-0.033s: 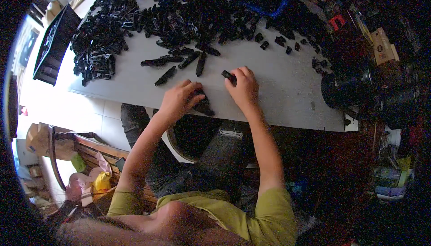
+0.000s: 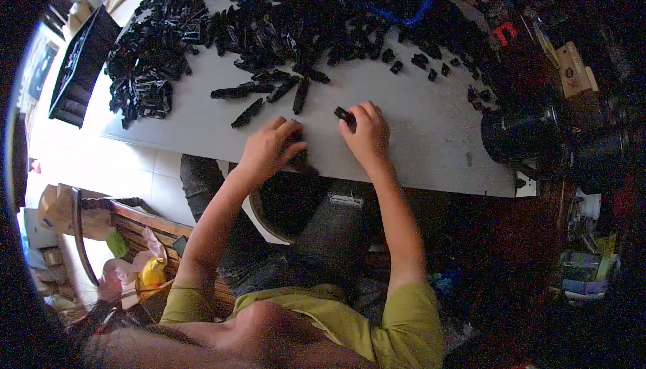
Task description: Manually assembling and sorting small black plastic components on a factory workbench.
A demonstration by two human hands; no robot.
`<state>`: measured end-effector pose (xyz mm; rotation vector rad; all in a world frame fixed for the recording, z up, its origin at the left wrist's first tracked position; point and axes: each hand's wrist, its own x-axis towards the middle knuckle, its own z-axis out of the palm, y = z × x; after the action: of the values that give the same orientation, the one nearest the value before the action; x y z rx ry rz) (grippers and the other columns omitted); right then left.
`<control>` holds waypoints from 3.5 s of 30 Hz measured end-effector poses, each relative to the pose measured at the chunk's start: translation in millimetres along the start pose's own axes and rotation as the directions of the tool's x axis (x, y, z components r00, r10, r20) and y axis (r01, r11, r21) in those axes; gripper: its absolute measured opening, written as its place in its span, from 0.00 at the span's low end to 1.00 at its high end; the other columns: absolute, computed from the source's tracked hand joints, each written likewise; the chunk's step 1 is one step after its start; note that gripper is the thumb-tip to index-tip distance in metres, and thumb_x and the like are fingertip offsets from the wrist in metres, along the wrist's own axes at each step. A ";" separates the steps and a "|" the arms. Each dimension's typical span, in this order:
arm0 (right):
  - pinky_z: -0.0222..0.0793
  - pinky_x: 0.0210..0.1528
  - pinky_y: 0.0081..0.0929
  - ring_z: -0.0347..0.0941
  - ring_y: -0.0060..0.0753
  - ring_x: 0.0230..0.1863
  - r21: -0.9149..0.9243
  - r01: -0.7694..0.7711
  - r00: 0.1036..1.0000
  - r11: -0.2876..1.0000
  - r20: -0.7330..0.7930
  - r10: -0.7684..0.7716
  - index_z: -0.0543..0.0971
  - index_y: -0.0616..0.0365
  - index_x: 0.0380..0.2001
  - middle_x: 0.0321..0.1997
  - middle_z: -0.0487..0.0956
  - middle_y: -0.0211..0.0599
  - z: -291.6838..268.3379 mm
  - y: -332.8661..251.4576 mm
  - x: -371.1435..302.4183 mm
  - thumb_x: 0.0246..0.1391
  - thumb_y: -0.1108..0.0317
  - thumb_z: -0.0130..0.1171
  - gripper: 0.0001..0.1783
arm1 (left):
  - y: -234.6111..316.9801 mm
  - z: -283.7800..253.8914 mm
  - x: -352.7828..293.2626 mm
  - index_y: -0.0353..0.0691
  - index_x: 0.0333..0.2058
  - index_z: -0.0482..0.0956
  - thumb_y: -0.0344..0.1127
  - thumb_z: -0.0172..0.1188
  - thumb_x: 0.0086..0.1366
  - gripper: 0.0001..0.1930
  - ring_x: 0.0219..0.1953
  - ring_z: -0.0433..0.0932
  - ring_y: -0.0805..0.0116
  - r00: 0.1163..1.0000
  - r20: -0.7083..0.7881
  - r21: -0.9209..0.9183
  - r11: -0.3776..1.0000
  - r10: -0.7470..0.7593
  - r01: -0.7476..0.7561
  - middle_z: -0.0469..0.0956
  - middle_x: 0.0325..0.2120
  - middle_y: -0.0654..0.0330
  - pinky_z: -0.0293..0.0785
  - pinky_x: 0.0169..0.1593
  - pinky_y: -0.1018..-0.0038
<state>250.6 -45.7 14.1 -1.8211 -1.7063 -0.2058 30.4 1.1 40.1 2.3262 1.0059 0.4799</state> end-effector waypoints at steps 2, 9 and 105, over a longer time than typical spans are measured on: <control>0.69 0.33 0.24 0.73 0.28 0.30 0.164 -0.079 0.993 0.983 0.094 0.064 0.77 0.62 0.34 0.29 0.75 0.35 -8.2 0.4 -3.9 0.41 0.73 0.65 0.14 | 0.6 -1.2 1.5 0.42 0.41 0.72 0.33 0.61 0.55 0.14 0.40 0.73 0.49 0.997 -0.020 -0.041 0.996 0.074 -0.075 0.74 0.37 0.53 0.72 0.42 0.64; 0.68 0.40 0.35 0.72 0.43 0.34 0.449 -0.099 0.880 0.888 0.456 -0.133 0.78 0.58 0.34 0.31 0.76 0.38 -16.8 -21.9 -1.6 0.41 0.69 0.66 0.14 | -17.5 2.1 3.4 0.37 0.39 0.71 0.23 0.63 0.49 0.17 0.41 0.75 0.54 0.993 0.026 -0.391 0.916 0.113 -0.094 0.74 0.36 0.53 0.71 0.44 0.67; 0.66 0.29 0.20 0.67 0.20 0.24 0.286 -0.266 0.961 0.921 0.151 0.230 0.73 0.61 0.31 0.23 0.74 0.27 -1.4 61.0 37.9 0.42 0.71 0.69 0.15 | -56.8 -20.1 6.1 0.40 0.42 0.68 0.25 0.63 0.54 0.18 0.34 0.76 0.66 0.923 -0.240 -0.447 0.878 -0.302 0.172 0.76 0.31 0.59 0.70 0.38 0.73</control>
<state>314.2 -12.3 14.4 -1.8184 -1.4659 0.2611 -7.3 44.7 21.5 1.7482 1.1804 0.8772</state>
